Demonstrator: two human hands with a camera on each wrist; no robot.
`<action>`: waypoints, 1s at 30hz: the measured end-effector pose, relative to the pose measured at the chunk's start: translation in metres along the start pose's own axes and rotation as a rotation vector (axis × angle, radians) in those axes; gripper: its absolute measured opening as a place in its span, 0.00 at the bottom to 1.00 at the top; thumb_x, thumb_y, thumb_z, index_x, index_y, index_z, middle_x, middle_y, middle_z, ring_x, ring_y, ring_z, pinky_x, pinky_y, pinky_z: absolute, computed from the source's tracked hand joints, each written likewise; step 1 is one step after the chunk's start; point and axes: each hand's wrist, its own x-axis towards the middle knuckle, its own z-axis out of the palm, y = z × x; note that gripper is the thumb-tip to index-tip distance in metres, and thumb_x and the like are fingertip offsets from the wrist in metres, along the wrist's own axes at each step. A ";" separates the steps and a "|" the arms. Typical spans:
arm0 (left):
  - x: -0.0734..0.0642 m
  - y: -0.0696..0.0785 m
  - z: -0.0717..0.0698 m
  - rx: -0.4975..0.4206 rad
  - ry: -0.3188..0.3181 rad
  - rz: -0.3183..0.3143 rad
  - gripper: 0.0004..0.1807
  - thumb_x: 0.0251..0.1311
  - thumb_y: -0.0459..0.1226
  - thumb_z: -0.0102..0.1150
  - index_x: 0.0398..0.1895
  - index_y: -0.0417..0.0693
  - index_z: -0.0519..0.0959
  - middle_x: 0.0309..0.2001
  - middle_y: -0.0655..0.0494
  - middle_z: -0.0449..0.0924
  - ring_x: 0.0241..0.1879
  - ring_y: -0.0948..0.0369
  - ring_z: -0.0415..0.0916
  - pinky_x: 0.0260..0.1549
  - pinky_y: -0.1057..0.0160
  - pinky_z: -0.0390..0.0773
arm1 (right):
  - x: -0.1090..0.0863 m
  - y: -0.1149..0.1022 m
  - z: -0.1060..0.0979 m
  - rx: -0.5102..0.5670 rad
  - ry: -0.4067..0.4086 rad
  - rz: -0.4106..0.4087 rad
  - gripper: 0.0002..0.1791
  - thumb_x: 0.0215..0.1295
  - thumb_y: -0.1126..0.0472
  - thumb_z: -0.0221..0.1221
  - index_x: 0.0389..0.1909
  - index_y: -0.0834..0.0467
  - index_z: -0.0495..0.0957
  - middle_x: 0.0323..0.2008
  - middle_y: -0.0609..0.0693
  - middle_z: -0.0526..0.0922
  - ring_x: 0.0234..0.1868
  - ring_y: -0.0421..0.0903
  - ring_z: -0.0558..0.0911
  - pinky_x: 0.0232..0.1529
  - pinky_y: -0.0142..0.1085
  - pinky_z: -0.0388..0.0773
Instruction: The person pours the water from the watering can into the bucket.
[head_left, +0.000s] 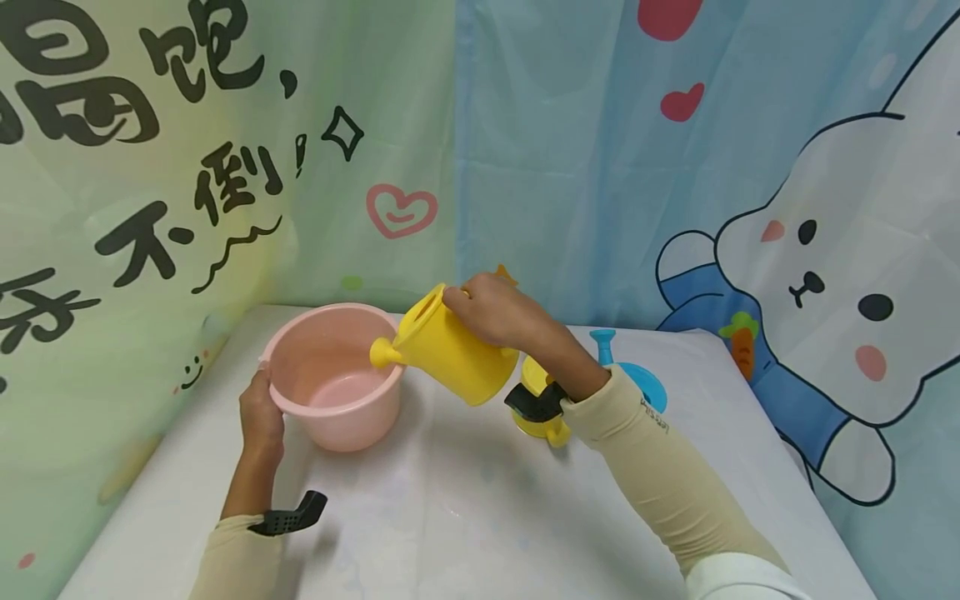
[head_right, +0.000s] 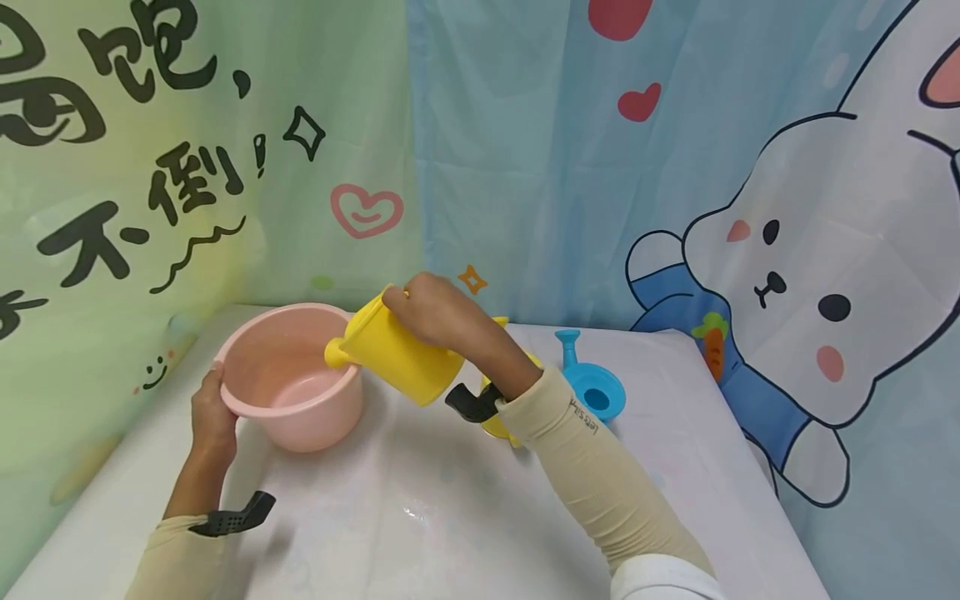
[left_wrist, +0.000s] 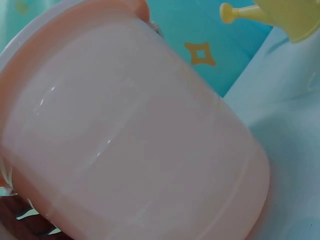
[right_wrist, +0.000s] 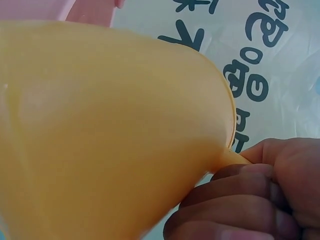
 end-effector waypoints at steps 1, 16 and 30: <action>0.000 0.001 0.000 0.006 0.001 0.001 0.34 0.76 0.53 0.25 0.68 0.37 0.67 0.62 0.40 0.70 0.55 0.54 0.67 0.49 0.65 0.64 | 0.000 0.000 0.000 -0.001 -0.002 -0.001 0.25 0.74 0.50 0.37 0.23 0.60 0.71 0.21 0.53 0.74 0.23 0.48 0.76 0.27 0.36 0.71; 0.002 -0.001 -0.002 0.039 -0.004 -0.001 0.35 0.76 0.53 0.23 0.69 0.38 0.66 0.62 0.40 0.70 0.55 0.53 0.67 0.48 0.67 0.63 | 0.004 0.002 -0.002 0.008 0.003 -0.003 0.24 0.73 0.51 0.37 0.18 0.58 0.66 0.18 0.51 0.67 0.20 0.47 0.72 0.25 0.35 0.67; -0.002 0.002 -0.003 0.071 -0.020 0.007 0.35 0.76 0.53 0.22 0.69 0.38 0.66 0.62 0.40 0.70 0.56 0.53 0.66 0.48 0.68 0.62 | 0.006 0.000 -0.002 -0.029 -0.002 0.020 0.25 0.73 0.51 0.37 0.22 0.60 0.71 0.20 0.52 0.72 0.22 0.48 0.75 0.29 0.37 0.69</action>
